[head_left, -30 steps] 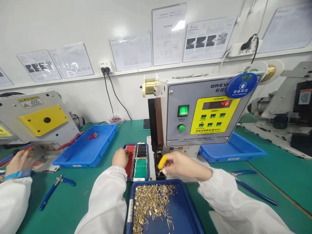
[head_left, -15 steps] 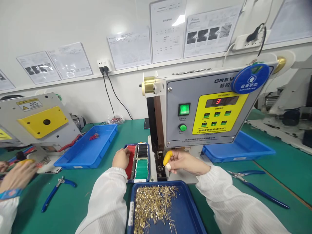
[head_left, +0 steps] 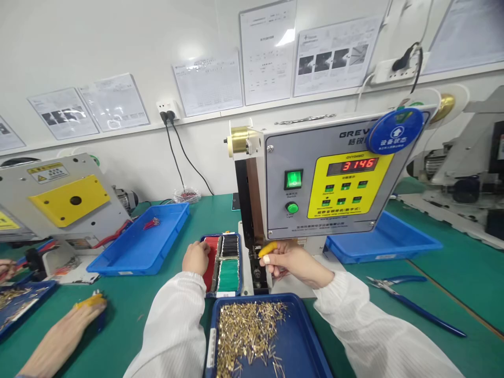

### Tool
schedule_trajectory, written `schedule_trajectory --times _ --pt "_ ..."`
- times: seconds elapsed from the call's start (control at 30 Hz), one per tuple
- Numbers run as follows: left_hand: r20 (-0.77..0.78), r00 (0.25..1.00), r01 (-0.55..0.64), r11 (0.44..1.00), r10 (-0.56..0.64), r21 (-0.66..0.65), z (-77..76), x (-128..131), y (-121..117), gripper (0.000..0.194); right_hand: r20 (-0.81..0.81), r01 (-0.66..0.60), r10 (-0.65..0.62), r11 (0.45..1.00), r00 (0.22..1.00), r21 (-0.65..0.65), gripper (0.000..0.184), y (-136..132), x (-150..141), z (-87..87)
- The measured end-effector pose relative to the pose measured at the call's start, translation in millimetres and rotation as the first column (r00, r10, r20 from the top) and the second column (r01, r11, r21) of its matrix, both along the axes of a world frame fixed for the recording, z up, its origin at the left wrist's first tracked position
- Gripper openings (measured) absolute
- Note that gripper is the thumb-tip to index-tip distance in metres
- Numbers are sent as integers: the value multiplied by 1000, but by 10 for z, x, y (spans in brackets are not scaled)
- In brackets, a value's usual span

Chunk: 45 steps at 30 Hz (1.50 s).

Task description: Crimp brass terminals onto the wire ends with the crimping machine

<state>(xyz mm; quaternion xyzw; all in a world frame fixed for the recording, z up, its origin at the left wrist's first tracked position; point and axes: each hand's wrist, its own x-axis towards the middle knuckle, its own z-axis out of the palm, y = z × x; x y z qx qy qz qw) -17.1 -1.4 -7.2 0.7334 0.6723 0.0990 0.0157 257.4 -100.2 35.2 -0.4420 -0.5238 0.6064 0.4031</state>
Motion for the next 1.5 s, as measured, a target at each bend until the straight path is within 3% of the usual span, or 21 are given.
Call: schedule_trajectory --times 0.17,0.27,0.43,0.6,1.07,1.5 --pt "13 1000 -11 999 10 37 9 104 -35 24 47 115 -124 982 991 150 24 80 -77 -129" --pt "39 997 67 997 -69 45 11 251 -102 25 92 164 -182 971 979 175 22 96 -95 -169" --pt "49 977 206 978 -207 24 42 435 -257 27 128 153 -178 971 976 185 25 78 -97 -162" --pt "58 958 283 956 -280 -73 67 453 -317 20 153 156 -191 964 970 216 31 80 -95 -194" --pt "55 960 277 956 -273 -92 36 456 -325 20 63 198 -215 960 975 199 27 128 -132 -337" --pt "70 953 297 954 -294 -44 20 465 -321 18 56 204 -218 959 974 195 26 117 -144 -315"
